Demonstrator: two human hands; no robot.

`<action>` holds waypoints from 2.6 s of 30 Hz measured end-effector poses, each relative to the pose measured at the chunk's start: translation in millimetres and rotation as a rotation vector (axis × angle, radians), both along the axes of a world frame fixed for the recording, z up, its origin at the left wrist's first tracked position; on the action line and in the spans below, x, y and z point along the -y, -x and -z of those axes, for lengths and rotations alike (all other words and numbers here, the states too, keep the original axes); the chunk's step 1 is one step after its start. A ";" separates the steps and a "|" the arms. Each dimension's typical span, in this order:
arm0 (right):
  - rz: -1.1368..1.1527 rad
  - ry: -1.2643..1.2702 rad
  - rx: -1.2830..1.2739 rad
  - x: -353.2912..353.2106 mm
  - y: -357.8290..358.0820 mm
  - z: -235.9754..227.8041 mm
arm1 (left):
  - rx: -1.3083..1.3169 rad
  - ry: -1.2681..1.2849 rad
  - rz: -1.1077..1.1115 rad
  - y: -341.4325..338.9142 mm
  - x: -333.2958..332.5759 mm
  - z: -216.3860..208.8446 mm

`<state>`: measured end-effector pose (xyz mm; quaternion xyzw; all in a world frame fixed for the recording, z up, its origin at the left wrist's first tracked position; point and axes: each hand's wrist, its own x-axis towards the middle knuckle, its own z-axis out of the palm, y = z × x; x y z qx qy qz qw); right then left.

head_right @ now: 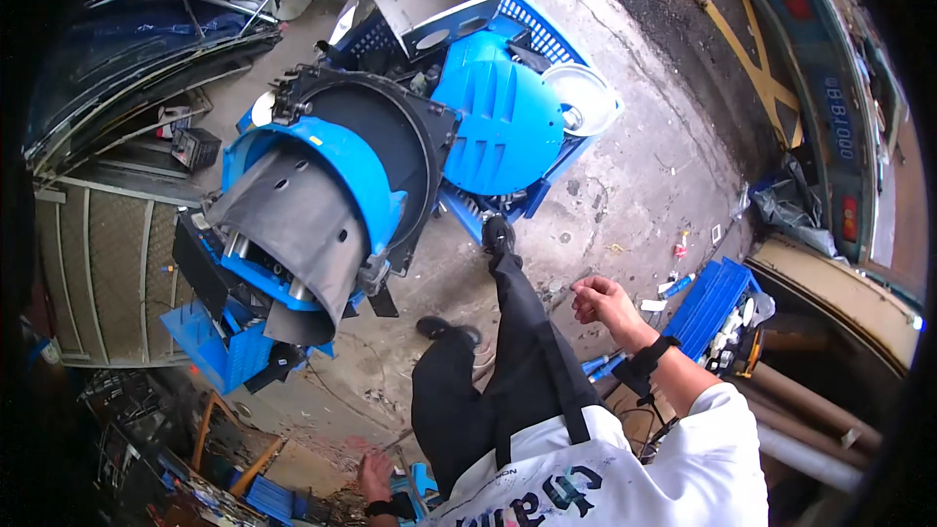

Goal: The person uses a screwdriver to tighten a screw on a blue plastic plumbing fitting. They then pick up a white plastic fitting and walk across the workshop to a large blue machine, where they place the white fitting into a compartment.

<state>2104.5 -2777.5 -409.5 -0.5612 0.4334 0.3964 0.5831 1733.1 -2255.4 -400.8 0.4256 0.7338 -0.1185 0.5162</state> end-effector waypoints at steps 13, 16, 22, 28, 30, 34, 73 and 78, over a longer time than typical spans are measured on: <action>0.155 -0.224 -0.061 64.6 -59.7 2.1 | -0.038 0.216 0.174 37.9 93.3 4.4; 0.114 -0.233 -0.014 69.3 -73.8 7.3 | -0.070 0.213 0.108 54.6 111.5 8.2; -0.176 -0.024 0.093 83.5 -118.6 29.1 | -0.106 0.312 0.114 95.4 173.7 -1.7; -0.520 0.207 0.390 100.5 -207.8 100.0 | -0.100 0.354 0.161 50.7 277.2 -21.1; -0.652 0.205 0.515 104.4 -240.0 127.6 | -0.079 0.379 0.193 25.1 323.5 -28.8; -0.775 0.253 0.771 88.6 -301.2 165.9 | -0.023 0.424 0.260 -22.6 400.7 -45.0; -0.677 0.140 0.624 86.4 -346.8 221.2 | 0.068 0.427 0.124 -122.5 474.0 -34.4; -0.672 0.165 0.643 82.6 -341.1 174.0 | 0.040 0.403 0.057 -122.4 467.9 -14.1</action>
